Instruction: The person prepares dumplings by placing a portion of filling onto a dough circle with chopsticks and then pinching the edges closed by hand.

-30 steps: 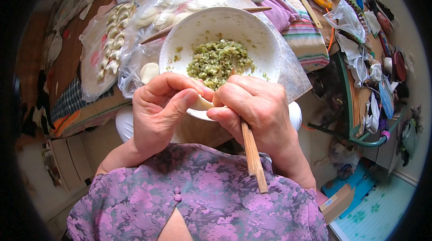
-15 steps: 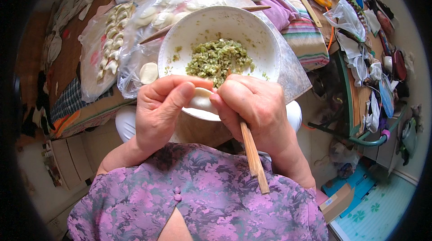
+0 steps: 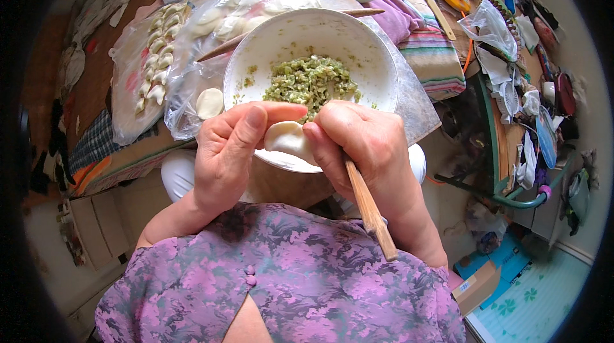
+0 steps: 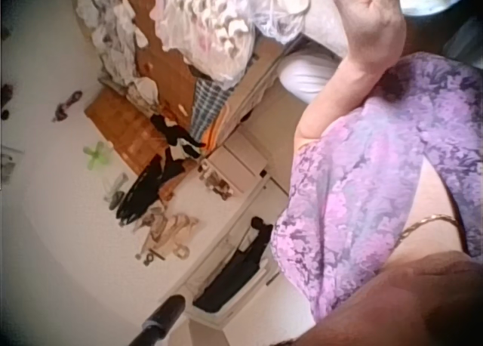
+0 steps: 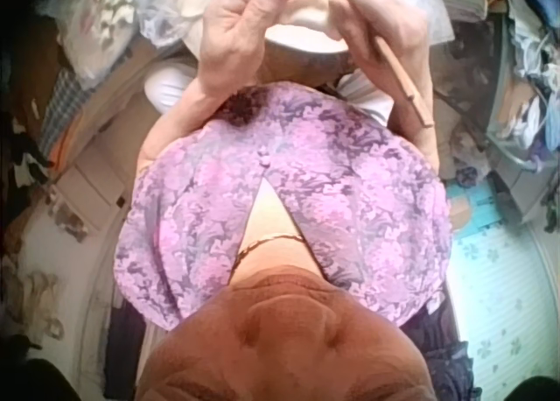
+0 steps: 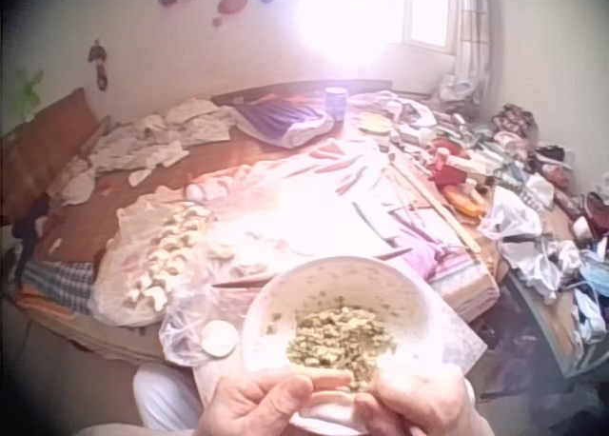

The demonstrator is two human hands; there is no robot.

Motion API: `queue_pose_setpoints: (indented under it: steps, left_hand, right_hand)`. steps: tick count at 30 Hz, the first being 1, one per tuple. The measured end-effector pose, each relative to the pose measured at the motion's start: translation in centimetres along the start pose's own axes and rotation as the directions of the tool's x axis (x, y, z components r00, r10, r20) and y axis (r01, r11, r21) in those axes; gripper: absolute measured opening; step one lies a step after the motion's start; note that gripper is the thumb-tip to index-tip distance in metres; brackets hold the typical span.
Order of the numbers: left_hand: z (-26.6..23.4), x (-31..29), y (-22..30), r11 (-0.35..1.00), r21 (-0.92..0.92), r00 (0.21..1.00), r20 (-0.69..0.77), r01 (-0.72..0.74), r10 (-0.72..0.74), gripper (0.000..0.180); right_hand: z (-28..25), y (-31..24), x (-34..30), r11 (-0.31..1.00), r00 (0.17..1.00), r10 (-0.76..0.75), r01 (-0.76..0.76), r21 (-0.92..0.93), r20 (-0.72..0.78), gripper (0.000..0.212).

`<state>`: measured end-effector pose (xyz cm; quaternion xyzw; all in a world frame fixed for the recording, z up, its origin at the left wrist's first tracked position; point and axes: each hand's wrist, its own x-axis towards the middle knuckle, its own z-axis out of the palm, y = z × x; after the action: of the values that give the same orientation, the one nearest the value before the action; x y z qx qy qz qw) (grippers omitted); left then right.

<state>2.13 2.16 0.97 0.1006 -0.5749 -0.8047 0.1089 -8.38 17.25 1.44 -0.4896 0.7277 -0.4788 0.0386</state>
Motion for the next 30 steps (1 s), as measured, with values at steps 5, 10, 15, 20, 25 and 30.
queue_pose_setpoints:
  steps: [5,10,15,20,25,30]
  left_hand:
    - [0.0,-0.1,-0.9,0.982,0.169,0.996,0.009,-0.088,0.088,0.017]
    - [0.1,0.2,-0.5,0.967,0.228,0.993,0.016,-0.117,0.117,0.023]
    - [0.4,0.2,-0.3,0.995,0.092,0.999,0.008,-0.038,0.038,0.023]
    - [-0.2,0.3,-0.8,0.939,0.305,0.987,0.059,-0.16,0.149,0.027]
    - [0.2,0.6,-0.6,0.958,0.237,0.987,0.058,-0.162,0.153,0.028]
    - [0.5,0.2,-1.0,0.996,-0.051,0.994,0.081,-0.076,0.08,0.037]
  right_hand:
    - [-0.2,-0.2,0.0,1.0,1.0,-0.011,0.011,-0.023,-0.004,0.017]
    - [-0.1,-0.7,0.1,0.997,0.998,0.061,-0.062,-0.053,-0.018,0.017]
    - [0.2,-0.4,0.0,0.996,0.992,0.07,-0.076,-0.048,-0.108,0.02]
    - [-0.3,-0.1,-0.3,0.996,0.991,0.09,-0.088,0.02,-0.103,0.025]
    - [0.1,-0.4,-0.2,0.994,0.984,0.104,-0.109,-0.023,-0.145,0.026]
    - [0.2,-0.1,-0.2,0.992,0.968,0.116,-0.122,-0.015,-0.221,0.025]
